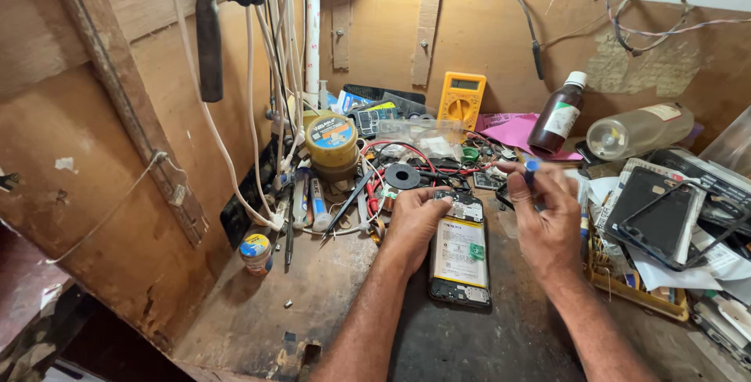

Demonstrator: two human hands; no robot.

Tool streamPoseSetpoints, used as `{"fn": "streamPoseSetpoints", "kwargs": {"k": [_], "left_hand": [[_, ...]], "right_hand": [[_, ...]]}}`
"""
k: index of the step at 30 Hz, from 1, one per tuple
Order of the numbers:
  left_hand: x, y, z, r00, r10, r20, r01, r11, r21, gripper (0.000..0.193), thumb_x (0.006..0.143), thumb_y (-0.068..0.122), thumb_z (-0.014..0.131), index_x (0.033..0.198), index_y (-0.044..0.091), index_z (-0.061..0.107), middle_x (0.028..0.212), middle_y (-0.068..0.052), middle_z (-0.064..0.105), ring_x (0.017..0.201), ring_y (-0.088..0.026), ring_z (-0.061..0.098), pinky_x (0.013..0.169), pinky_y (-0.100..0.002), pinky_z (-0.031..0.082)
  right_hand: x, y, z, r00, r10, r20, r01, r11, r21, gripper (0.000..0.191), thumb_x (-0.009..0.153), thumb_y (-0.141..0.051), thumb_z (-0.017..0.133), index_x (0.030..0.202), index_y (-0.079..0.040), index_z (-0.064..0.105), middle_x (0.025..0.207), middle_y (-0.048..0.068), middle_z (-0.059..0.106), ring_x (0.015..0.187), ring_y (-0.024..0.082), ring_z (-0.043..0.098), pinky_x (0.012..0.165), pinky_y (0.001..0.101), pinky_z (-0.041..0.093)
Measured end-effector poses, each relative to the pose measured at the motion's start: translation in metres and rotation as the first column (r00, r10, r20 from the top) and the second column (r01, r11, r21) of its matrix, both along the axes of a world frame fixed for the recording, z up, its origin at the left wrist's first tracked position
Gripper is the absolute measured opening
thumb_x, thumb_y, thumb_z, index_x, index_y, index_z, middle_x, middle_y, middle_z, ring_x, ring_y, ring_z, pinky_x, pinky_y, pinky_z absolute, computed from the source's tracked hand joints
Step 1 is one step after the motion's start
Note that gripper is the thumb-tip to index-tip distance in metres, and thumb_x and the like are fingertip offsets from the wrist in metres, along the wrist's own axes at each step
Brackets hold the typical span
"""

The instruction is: The person works on a disassembled smartphone on a cluttered workbench. They use a small screwdriver to remove screws from the motherboard area, then use their fingers to lift and reposition internal components and ribbon cables. The person continues to adjust and align parts within the phone chassis throughout the clip.

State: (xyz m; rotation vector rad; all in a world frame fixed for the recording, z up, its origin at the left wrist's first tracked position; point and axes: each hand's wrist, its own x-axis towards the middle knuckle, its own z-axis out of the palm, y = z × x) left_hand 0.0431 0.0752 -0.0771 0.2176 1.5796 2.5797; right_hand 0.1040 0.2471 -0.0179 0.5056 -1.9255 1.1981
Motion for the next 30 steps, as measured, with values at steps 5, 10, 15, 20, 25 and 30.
{"fn": "streamPoseSetpoints", "kwargs": {"k": [5,10,15,20,25,30], "left_hand": [[0.002,0.0,0.003,1.0,0.017,-0.004,-0.017,1.0,-0.002,0.032,0.086,-0.005,0.061,0.117,-0.011,0.066,0.095,-0.014,0.075,0.079,-0.018,0.073,0.072,-0.031,0.061],[0.002,-0.001,0.005,0.999,0.035,-0.019,-0.036,0.997,-0.069,0.037,0.085,-0.006,0.061,0.122,-0.01,0.064,0.094,-0.015,0.075,0.077,-0.018,0.073,0.069,-0.03,0.061],[0.003,-0.002,0.006,0.998,0.054,-0.043,-0.058,0.995,-0.086,0.038,0.086,-0.005,0.062,0.124,-0.009,0.063,0.092,-0.015,0.074,0.075,-0.017,0.072,0.066,-0.029,0.06],[0.005,-0.002,0.009,0.998,0.057,-0.014,-0.058,0.994,-0.093,0.037,0.087,-0.005,0.063,0.123,-0.01,0.062,0.092,-0.015,0.075,0.075,-0.018,0.072,0.066,-0.03,0.06],[0.005,-0.001,0.01,0.998,0.055,-0.017,-0.056,0.995,-0.084,0.036,0.086,-0.005,0.063,0.121,-0.01,0.063,0.093,-0.015,0.074,0.077,-0.018,0.072,0.068,-0.03,0.06],[0.004,0.0,0.009,0.998,0.058,-0.019,-0.06,0.994,-0.092,0.034,0.086,-0.004,0.064,0.12,-0.01,0.064,0.094,-0.015,0.075,0.078,-0.018,0.073,0.069,-0.03,0.061]], "right_hand": [[0.008,-0.005,0.004,0.995,0.041,0.086,-0.024,0.984,-0.179,0.019,0.099,-0.014,0.073,0.115,-0.003,0.074,0.102,0.002,0.073,0.085,0.008,0.065,0.074,0.0211,0.054],[0.012,-0.012,0.003,0.977,0.164,0.138,-0.118,0.947,-0.297,0.019,0.098,-0.004,0.071,0.114,0.002,0.062,0.1,0.01,0.076,0.093,0.014,0.074,0.083,0.0269,0.061],[0.013,-0.024,0.002,0.968,0.247,0.052,-0.225,0.937,-0.268,0.033,0.101,0.004,0.062,0.129,0.0,0.044,0.106,0.014,0.073,0.101,0.018,0.074,0.091,0.0299,0.06],[0.018,-0.03,0.003,0.971,0.232,0.048,-0.221,0.959,-0.176,0.043,0.102,0.006,0.057,0.139,-0.003,0.037,0.107,0.013,0.07,0.101,0.018,0.073,0.087,0.0292,0.061],[0.018,-0.032,0.002,0.962,0.273,0.013,-0.268,0.951,-0.154,0.043,0.104,0.006,0.056,0.141,-0.004,0.037,0.107,0.014,0.069,0.102,0.017,0.072,0.089,0.0292,0.058],[0.017,-0.032,0.0,0.958,0.288,0.002,-0.284,0.946,-0.156,0.043,0.104,0.007,0.056,0.141,-0.003,0.036,0.108,0.014,0.069,0.102,0.017,0.072,0.09,0.0294,0.058]]}}
